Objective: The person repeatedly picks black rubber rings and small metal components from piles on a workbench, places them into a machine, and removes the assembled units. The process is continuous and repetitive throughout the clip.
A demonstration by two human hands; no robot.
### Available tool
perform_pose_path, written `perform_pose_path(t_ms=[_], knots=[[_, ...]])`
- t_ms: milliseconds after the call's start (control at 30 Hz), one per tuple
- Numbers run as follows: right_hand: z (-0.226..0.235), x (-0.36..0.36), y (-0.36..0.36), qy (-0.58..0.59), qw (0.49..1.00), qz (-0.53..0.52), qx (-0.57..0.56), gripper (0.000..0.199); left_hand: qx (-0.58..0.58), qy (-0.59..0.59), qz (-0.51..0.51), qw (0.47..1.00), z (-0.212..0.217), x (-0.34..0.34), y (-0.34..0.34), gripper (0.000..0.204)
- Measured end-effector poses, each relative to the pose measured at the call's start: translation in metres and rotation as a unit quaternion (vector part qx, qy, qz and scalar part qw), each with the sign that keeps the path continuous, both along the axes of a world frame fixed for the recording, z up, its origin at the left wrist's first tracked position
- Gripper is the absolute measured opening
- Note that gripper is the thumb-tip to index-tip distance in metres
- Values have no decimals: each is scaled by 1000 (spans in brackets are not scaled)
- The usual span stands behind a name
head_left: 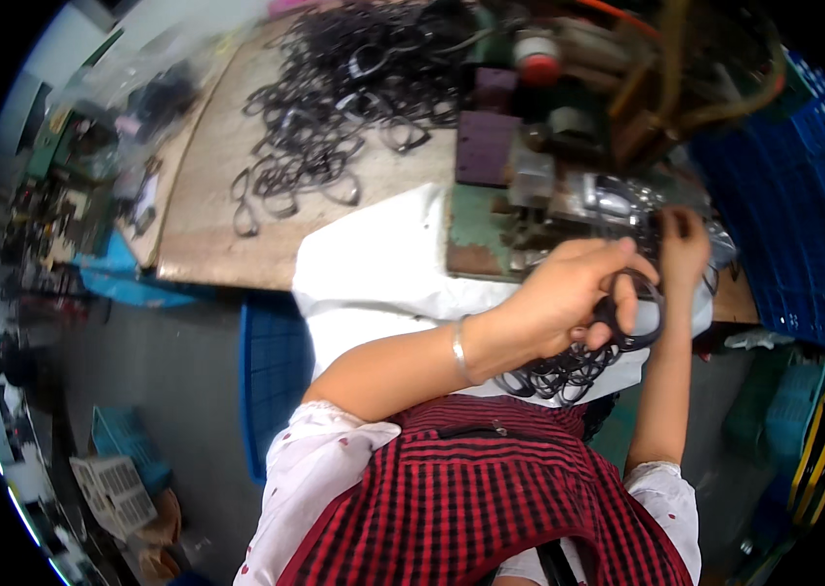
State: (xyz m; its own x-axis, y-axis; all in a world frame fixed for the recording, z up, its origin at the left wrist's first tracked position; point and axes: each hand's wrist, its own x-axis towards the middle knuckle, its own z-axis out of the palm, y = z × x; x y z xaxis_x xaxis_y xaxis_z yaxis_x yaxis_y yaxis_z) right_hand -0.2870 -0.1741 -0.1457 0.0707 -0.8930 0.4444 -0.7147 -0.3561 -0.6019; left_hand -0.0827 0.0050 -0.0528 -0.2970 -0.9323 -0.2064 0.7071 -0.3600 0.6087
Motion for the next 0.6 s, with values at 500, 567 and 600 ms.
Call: perform_pose_path(t_ms=[500,567,600], knots=[[-10,-12,18,-197,980,13,26,20,-53,-153,94,982,-17,24,25,30],[-11,-14,34,-251,967,15,48,21,-87,-231,374,894,-76,43,31,21],[-9,-13,38,-255,965,17,55,21,-86,-385,469,790,-93,65,26,24]])
